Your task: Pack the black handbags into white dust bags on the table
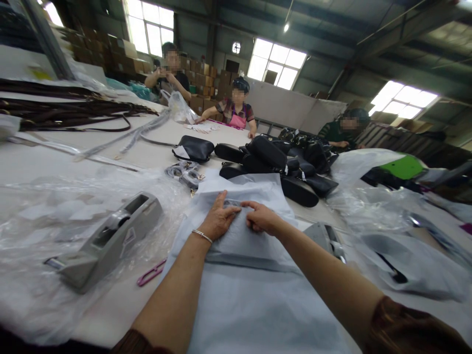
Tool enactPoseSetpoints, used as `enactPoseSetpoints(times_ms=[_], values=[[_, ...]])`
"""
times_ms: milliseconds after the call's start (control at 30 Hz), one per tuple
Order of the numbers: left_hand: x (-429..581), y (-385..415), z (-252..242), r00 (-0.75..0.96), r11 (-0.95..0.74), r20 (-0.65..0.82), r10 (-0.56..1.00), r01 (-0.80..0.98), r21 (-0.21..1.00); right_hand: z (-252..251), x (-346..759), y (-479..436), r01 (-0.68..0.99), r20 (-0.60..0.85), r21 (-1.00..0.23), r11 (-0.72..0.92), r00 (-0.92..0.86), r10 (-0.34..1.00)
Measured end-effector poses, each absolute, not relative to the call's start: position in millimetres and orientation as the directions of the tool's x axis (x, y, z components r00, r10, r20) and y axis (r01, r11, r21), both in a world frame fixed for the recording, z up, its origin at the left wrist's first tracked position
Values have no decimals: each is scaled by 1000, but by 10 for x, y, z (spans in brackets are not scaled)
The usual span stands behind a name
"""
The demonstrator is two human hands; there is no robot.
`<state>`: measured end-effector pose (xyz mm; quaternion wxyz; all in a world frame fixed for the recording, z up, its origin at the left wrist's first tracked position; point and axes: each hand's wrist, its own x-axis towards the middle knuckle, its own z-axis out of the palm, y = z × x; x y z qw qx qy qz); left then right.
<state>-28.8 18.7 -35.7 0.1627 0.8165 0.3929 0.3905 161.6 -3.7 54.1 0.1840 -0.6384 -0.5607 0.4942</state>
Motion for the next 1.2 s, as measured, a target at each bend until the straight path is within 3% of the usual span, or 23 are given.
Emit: enactPoseSetpoints(times_ms=[67, 167, 300, 400, 500, 600, 700, 767, 867, 1067, 1200], values=[[-287, 187, -354, 384, -640, 514, 767, 512, 573, 552, 1652, 43, 754, -247, -652, -80, -111, 962], [-285, 180, -343, 381, -647, 525, 761, 506, 570, 568, 1740, 166, 897, 25, -423, 129, -130, 991], [-284, 170, -330, 380, -660, 543, 749, 504, 557, 542, 1823, 236, 919, 180, -377, 119, -53, 982], [-284, 173, -335, 378, -666, 553, 743, 503, 552, 483, 1781, 185, 894, 389, -343, 290, -146, 910], [-284, 185, -353, 376, -665, 553, 744, 501, 554, 422, 1677, 92, 874, 519, -200, 442, -289, 805], [-285, 196, -372, 380, -662, 546, 747, 506, 553, 371, 1601, 36, 872, 453, -79, 483, -400, 797], [-284, 198, -380, 387, -665, 546, 744, 511, 544, 331, 1613, 55, 876, 392, -35, 482, -431, 813], [-281, 195, -377, 388, -668, 549, 740, 512, 540, 319, 1659, 105, 910, 413, -94, 403, -333, 848], [-277, 189, -367, 385, -667, 550, 741, 514, 539, 336, 1724, 214, 934, 407, -280, 223, -95, 909], [-271, 183, -359, 369, -661, 556, 745, 521, 540, 452, 1727, 420, 847, 33, -531, 19, -2, 999], [-268, 184, -365, 367, -652, 546, 753, 530, 542, 503, 1735, 473, 809, -31, -585, -59, 50, 998]])
